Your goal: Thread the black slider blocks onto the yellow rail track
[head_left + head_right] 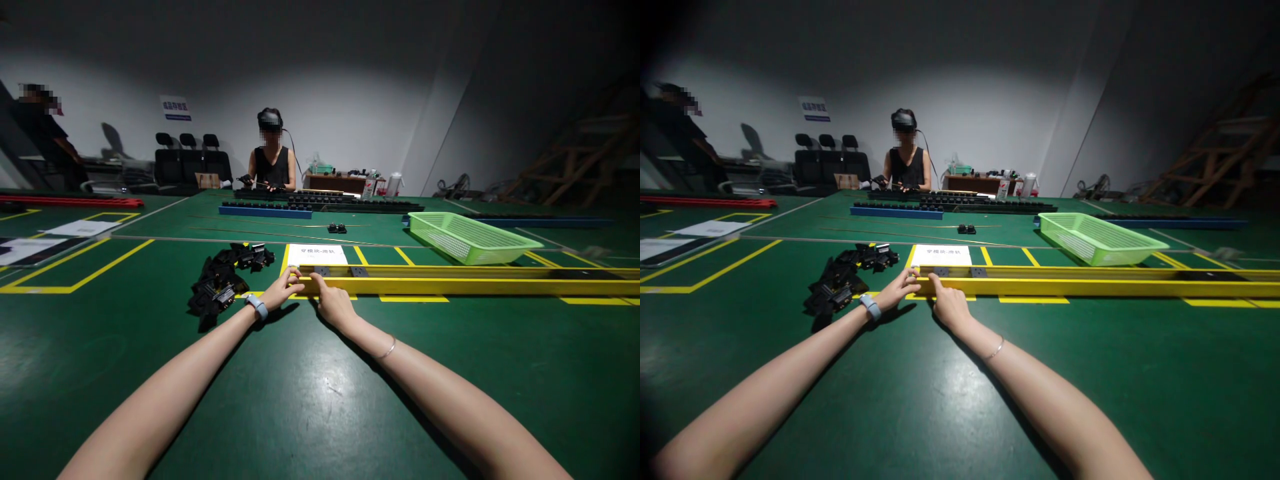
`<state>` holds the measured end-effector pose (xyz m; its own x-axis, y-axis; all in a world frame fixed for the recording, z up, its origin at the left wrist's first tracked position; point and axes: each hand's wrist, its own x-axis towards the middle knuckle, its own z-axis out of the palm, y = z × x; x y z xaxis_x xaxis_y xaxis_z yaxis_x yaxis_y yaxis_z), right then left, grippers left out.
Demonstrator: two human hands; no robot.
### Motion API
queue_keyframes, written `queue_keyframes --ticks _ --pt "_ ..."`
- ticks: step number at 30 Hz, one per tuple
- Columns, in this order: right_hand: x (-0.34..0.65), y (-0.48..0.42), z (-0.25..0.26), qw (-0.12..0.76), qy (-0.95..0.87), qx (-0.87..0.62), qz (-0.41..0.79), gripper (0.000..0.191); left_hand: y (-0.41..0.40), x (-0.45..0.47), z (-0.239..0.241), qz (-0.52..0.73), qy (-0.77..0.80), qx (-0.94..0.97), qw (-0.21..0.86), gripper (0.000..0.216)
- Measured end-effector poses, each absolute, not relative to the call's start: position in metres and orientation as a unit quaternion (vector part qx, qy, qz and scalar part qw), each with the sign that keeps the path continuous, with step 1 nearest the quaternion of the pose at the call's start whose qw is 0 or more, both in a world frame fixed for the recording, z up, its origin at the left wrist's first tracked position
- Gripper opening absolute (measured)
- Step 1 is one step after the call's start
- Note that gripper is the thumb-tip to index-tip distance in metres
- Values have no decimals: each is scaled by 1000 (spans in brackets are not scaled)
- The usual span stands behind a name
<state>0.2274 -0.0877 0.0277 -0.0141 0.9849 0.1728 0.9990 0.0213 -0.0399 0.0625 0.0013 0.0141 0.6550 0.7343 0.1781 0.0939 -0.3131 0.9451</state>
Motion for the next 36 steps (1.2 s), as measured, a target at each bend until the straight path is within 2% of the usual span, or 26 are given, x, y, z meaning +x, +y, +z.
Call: queue_keyframes --ticks 13,21,30,36 --pt "226 -90 30 76 -677 -732 -19 59 9 62 13 340 334 728 493 30" --pt "228 -93 33 81 -660 -747 -12 55 12 60 11 406 355 690 483 32" --pt "232 -94 30 90 -640 -763 -27 54 36 55 -13 545 520 566 335 36" --pt "238 -94 27 114 -630 -767 -32 53 35 54 -13 541 561 560 282 46"
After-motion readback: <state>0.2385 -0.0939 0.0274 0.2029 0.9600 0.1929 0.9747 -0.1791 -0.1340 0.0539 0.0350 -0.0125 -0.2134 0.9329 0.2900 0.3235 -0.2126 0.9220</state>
